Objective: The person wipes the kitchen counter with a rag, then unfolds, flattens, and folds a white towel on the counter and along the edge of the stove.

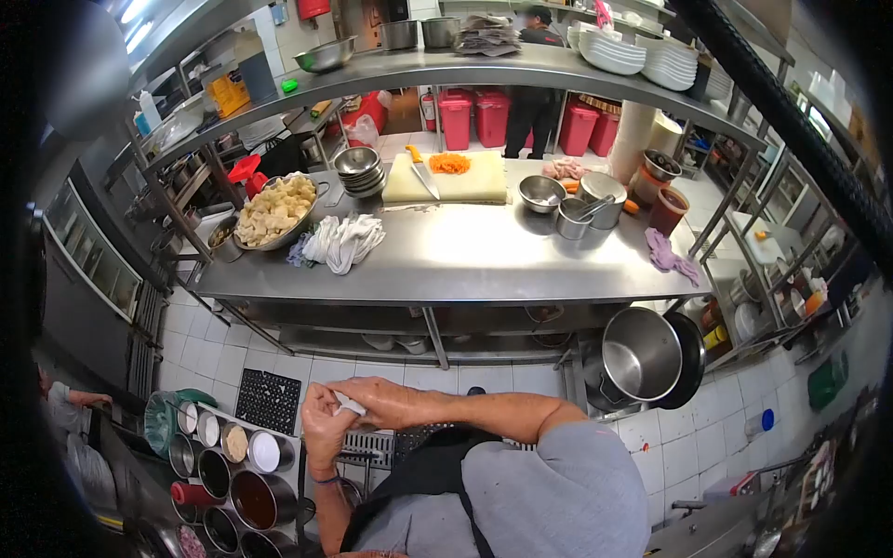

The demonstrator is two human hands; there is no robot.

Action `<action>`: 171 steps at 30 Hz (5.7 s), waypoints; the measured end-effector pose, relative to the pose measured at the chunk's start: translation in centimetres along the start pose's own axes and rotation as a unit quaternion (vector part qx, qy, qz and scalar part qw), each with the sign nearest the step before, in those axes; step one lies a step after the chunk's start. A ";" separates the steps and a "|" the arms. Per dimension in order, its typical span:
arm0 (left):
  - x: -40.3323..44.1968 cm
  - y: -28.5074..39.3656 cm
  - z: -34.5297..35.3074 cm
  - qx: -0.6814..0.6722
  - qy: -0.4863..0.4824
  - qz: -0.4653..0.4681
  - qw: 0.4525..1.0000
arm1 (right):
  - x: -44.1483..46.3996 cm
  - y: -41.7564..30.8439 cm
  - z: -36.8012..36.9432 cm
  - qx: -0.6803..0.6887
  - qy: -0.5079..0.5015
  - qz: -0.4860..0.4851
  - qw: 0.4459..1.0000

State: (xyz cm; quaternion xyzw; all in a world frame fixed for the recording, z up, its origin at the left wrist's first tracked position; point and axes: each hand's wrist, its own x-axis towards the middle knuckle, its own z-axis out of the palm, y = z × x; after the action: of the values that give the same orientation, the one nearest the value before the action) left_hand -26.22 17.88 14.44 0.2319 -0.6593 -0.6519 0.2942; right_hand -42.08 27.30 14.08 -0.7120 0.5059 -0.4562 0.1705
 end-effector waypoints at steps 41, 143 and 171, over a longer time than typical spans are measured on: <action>9.2 -26.2 -0.2 0.343 -0.266 -0.136 0.891 | -21.1 -7.8 -34.7 -0.252 0.537 0.322 0.738; 29.6 -25.1 8.8 0.539 -0.163 0.285 0.776 | -9.1 37.1 -22.6 -0.265 0.172 0.235 0.919; 42.1 -26.0 11.2 0.309 0.055 0.103 0.944 | -7.0 40.1 -19.4 -0.381 0.260 0.304 0.833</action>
State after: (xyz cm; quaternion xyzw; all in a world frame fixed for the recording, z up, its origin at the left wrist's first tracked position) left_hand -66.29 -4.17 -7.58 0.2774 -0.8315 -0.3686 0.3094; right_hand -81.17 20.47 -7.33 -0.3855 0.8565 -0.3208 -0.1221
